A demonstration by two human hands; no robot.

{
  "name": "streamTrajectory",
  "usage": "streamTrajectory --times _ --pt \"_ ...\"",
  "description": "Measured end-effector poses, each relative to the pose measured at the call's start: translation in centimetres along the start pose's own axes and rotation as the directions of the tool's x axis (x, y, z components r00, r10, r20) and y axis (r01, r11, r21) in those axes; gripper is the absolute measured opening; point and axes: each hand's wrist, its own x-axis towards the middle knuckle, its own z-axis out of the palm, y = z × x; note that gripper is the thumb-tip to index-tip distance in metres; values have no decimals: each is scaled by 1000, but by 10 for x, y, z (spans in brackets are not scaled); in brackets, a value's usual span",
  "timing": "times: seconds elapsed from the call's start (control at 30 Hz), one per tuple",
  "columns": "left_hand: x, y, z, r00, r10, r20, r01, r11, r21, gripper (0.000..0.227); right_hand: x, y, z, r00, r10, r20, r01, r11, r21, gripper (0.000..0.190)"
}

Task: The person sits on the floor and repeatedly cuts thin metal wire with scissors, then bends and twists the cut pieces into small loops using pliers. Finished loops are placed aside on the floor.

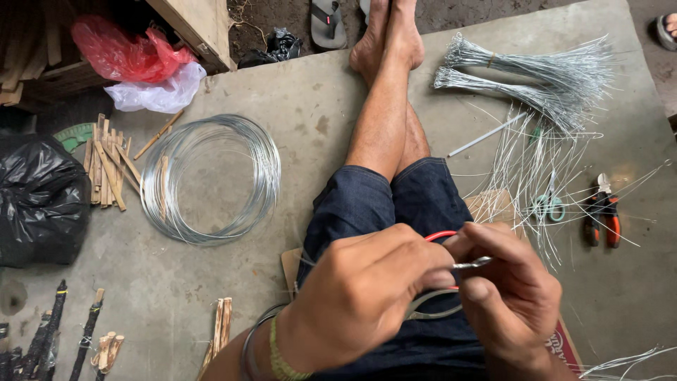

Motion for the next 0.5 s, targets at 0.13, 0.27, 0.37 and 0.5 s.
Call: streamTrajectory --times 0.13,0.27,0.37,0.5 --pt "-10 -34 30 983 -184 6 181 960 -215 10 1 27 -10 993 111 38 -111 994 0 15" --pt "-39 -56 51 845 -517 140 515 714 -475 8 8 40 -17 974 85 211 -11 944 -330 9" --pt "-52 -72 57 743 -608 281 656 574 -490 11 16 37 -19 915 -5 403 233 821 -521 14" --pt "-62 -81 61 772 -578 263 630 643 -437 13 22 32 -14 862 21 507 317 757 -572 15"
